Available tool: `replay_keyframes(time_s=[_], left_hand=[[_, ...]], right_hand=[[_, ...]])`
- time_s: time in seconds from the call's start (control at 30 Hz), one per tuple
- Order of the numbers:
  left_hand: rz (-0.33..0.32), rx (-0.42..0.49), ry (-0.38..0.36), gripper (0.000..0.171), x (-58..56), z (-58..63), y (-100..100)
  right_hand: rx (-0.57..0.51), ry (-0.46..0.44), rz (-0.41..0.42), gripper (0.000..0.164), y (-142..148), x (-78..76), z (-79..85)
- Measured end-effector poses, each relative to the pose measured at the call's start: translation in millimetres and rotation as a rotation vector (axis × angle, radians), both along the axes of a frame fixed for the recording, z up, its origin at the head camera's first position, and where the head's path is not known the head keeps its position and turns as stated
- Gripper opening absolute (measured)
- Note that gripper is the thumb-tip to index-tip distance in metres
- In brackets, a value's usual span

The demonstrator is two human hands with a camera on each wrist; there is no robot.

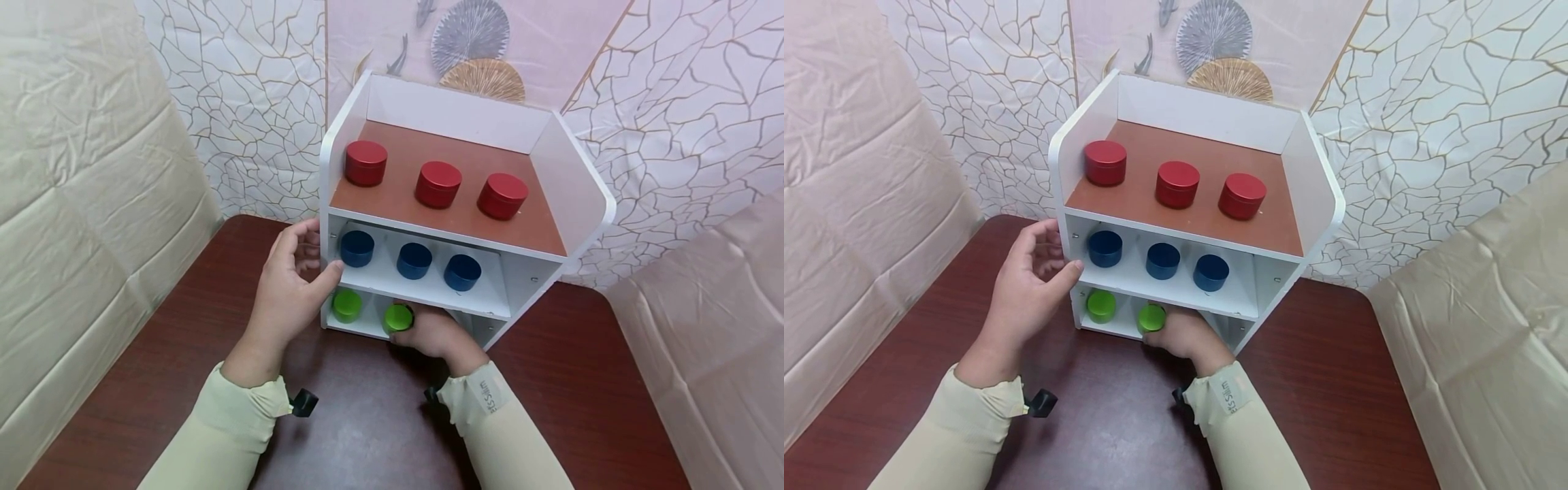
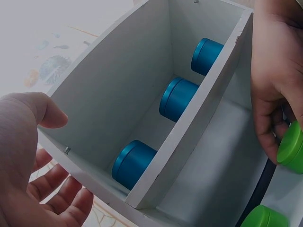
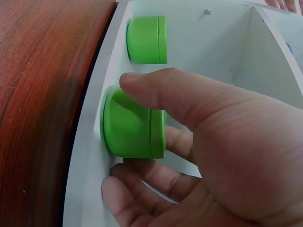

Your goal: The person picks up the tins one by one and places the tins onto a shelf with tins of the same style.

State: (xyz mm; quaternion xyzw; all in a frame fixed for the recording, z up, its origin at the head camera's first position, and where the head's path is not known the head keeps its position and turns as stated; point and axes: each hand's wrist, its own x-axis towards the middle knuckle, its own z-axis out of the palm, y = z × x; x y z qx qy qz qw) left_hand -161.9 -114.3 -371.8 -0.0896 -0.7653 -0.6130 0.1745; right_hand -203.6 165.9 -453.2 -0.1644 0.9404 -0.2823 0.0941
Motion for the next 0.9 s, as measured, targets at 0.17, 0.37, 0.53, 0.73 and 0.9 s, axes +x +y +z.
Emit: replay_keyframes(time_s=[0.17, 0.37, 0.53, 0.73, 0.9], left_hand=[[0.006, -0.007, 0.0, 0.064, 0.4, -0.7, 0.2], [0.015, -0.016, 0.007, 0.065, 0.9, -1.2, 0.4], [0.007, -0.007, 0.004, 0.064, 0.4, -0.7, 0.4], [0.001, -0.002, -0.001, 0.063, 0.6, 0.0, 0.6], [0.004, 0.002, 0.003, 0.064, 0.5, -0.2, 0.6]], right_hand=[[-0.004, -0.002, 0.012, 0.069, 2.0, 4.0, 4.8], [0.006, -0.009, 0.003, 0.076, 7.3, 9.6, 10.7], [0.008, -0.018, -0.023, 0.078, 12.8, 15.0, 14.5], [0.03, 0.004, -0.048, 0.083, 18.7, 23.1, 19.2], [0.01, 0.013, -0.039, 0.088, 22.9, 31.1, 22.1]])
